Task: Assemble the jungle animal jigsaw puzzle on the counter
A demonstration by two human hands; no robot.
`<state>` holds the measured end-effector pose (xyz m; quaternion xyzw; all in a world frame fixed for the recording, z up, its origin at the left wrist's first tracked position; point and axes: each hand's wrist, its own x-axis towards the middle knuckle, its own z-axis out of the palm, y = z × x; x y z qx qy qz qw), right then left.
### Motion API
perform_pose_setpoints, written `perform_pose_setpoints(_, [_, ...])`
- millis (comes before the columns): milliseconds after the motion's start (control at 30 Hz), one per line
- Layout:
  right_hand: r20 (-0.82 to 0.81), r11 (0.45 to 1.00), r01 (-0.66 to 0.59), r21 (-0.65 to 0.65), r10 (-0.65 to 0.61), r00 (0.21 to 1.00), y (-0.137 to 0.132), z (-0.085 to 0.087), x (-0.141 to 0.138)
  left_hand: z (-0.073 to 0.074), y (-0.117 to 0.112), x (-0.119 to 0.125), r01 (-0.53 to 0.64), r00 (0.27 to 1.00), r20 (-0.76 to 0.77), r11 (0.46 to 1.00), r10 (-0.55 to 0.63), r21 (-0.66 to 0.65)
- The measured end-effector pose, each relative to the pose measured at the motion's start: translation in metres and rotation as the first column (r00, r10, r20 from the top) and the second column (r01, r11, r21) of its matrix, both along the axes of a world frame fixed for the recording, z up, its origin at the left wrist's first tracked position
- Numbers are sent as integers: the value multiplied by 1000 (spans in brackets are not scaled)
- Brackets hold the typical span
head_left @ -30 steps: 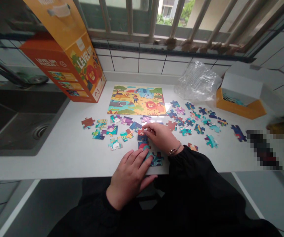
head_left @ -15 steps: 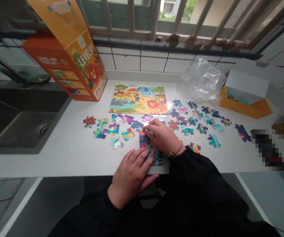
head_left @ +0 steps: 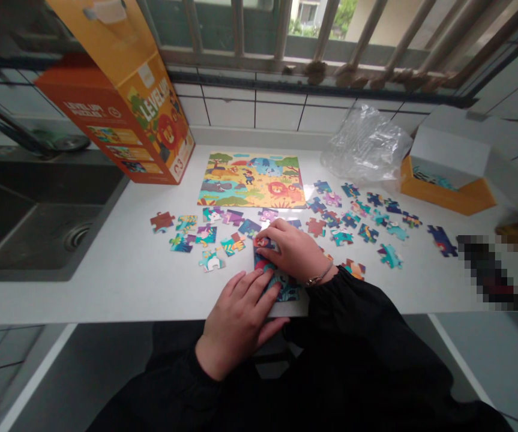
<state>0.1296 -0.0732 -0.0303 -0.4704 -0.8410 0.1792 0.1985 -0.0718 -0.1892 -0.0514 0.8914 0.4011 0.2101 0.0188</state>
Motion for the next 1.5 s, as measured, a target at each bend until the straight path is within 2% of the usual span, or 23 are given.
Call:
perform_pose_setpoints(267, [33,1000,1,7,-1,999,-2,3,-1,1,0,0,9,1000,-2,1000,-9,11])
perform_pose_setpoints(367, [26,998,-5,70,3,1000,-3,4,-3,1,0,0,6,1000,0,1000,-6,15])
perform_pose_setpoints(467, [39,989,-73,125,68,997,-4,2,-6,1,0,0,4,1000,1,1000,-4,13])
perform_pose_setpoints(567, [82,988,-123,87,116,990,-4,-1,-10,0,0,0,-18,1000,-9,1000,18,2])
perform_pose_setpoints(700, [103,991,-124,48,119,988,-4,-1,-11,1,1,4,-71,997,-45,997,69,-43])
perform_pose_setpoints(1100, [127,993,67,100,-79,989,-1,9,-8,3,5,5,-79,995,-59,994,75,-76])
perform_pose_setpoints(1367, [176,945,253,207,-290,941,1,5,-4,0,4,6,-91,995,-50,993,87,-76])
perform_pose_setpoints(1500, [111,942,251,223,-281,953,0,2,-3,0,4,5,-84,996,-47,995,81,-54])
